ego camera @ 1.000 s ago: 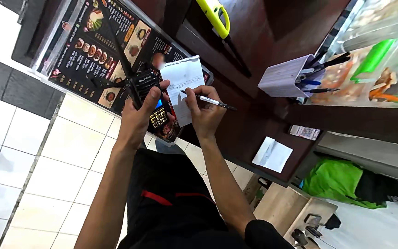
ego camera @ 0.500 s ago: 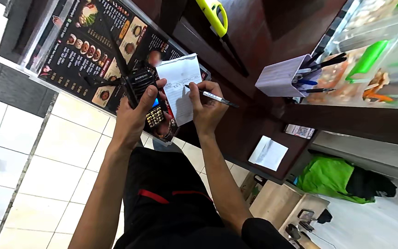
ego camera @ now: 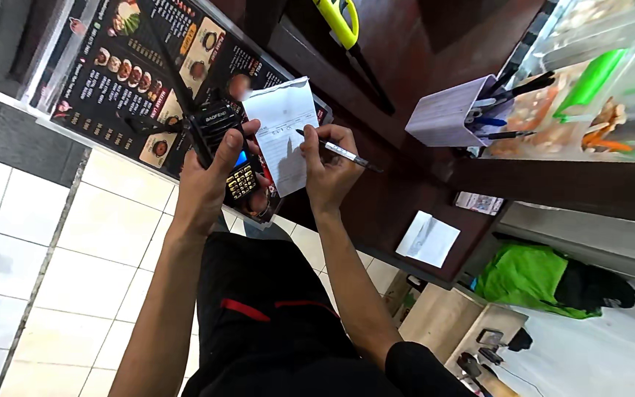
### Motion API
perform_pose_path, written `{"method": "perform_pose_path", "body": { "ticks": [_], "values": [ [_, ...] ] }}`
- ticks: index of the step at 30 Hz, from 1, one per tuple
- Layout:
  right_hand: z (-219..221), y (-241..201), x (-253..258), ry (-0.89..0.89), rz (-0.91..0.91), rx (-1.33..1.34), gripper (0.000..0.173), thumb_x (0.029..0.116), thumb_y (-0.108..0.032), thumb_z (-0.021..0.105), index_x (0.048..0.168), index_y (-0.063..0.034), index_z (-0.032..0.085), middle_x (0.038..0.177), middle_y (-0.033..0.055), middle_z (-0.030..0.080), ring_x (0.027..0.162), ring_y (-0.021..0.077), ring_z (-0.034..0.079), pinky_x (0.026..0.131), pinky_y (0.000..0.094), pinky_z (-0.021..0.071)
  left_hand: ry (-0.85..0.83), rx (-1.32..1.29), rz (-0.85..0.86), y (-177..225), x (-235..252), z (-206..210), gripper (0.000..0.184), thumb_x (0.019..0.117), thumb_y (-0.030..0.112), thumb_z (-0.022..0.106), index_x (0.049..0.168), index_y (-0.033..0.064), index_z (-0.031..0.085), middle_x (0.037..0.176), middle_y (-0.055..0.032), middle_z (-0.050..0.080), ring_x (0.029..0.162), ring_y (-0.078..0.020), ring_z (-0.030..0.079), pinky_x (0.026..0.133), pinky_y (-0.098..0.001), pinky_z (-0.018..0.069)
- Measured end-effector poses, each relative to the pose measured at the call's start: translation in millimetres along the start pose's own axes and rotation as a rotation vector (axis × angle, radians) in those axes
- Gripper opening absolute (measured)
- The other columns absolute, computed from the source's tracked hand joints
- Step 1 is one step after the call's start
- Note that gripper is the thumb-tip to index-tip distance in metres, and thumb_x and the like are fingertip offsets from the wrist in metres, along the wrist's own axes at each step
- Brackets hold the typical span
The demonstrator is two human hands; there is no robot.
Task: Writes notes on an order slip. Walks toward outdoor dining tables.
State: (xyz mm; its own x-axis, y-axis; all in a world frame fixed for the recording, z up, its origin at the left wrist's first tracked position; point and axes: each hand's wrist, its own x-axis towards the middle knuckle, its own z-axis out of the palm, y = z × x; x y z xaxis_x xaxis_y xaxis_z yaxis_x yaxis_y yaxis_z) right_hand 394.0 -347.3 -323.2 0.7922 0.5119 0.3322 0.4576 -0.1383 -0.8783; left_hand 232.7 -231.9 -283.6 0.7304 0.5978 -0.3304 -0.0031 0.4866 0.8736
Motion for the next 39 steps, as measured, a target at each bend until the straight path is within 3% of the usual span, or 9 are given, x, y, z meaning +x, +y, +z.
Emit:
{"method": "perform_pose_path", "body": {
  "ticks": [5, 9, 39],
  "values": [
    [2.0, -11.9, -2.8, -0.140, -0.055, -0.016, 0.011, 0.0894, -0.004, 0.077, 0.095, 0.0028, 0.070, 0.084, 0.0075, 0.073, 0.069, 0.0096, 0.070, 0.059, 0.0255, 0.0614, 0.013, -0.048, -0.020, 1.7, -1.9, 2.1, 0.062, 0.1000, 0.057, 0.055, 0.135, 0.0061, 0.059, 0.133, -0.0115, 0.065, 0.084, -0.0257, 0.074, 0.069, -0.0397, 0.0666],
    [5.5, -9.2, -0.8, -0.171, -0.054, -0.014, 0.013, 0.0902, -0.006, 0.077, 0.095, 0.0024, 0.069, 0.084, 0.0066, 0.072, 0.067, 0.0078, 0.068, 0.057, 0.0241, 0.0598, 0.008, -0.062, -0.006, 1.1, -0.5, 2.0, 0.059, 0.1016, 0.053, 0.056, 0.135, 0.0041, 0.060, 0.123, -0.0124, 0.067, 0.081, -0.0258, 0.073, 0.067, -0.0403, 0.0666],
    [5.6, -2.2, -3.2, -0.120, -0.081, 0.025, 0.012, 0.0877, -0.002, 0.077, 0.094, 0.0049, 0.070, 0.086, 0.0093, 0.072, 0.070, 0.0094, 0.069, 0.059, 0.0244, 0.0601, -0.002, -0.061, -0.006, 0.4, 0.0, 0.9, 0.060, 0.1019, 0.054, 0.054, 0.136, 0.0039, 0.057, 0.130, -0.0134, 0.065, 0.087, -0.0274, 0.074, 0.070, -0.0425, 0.0668]
  ]
}}
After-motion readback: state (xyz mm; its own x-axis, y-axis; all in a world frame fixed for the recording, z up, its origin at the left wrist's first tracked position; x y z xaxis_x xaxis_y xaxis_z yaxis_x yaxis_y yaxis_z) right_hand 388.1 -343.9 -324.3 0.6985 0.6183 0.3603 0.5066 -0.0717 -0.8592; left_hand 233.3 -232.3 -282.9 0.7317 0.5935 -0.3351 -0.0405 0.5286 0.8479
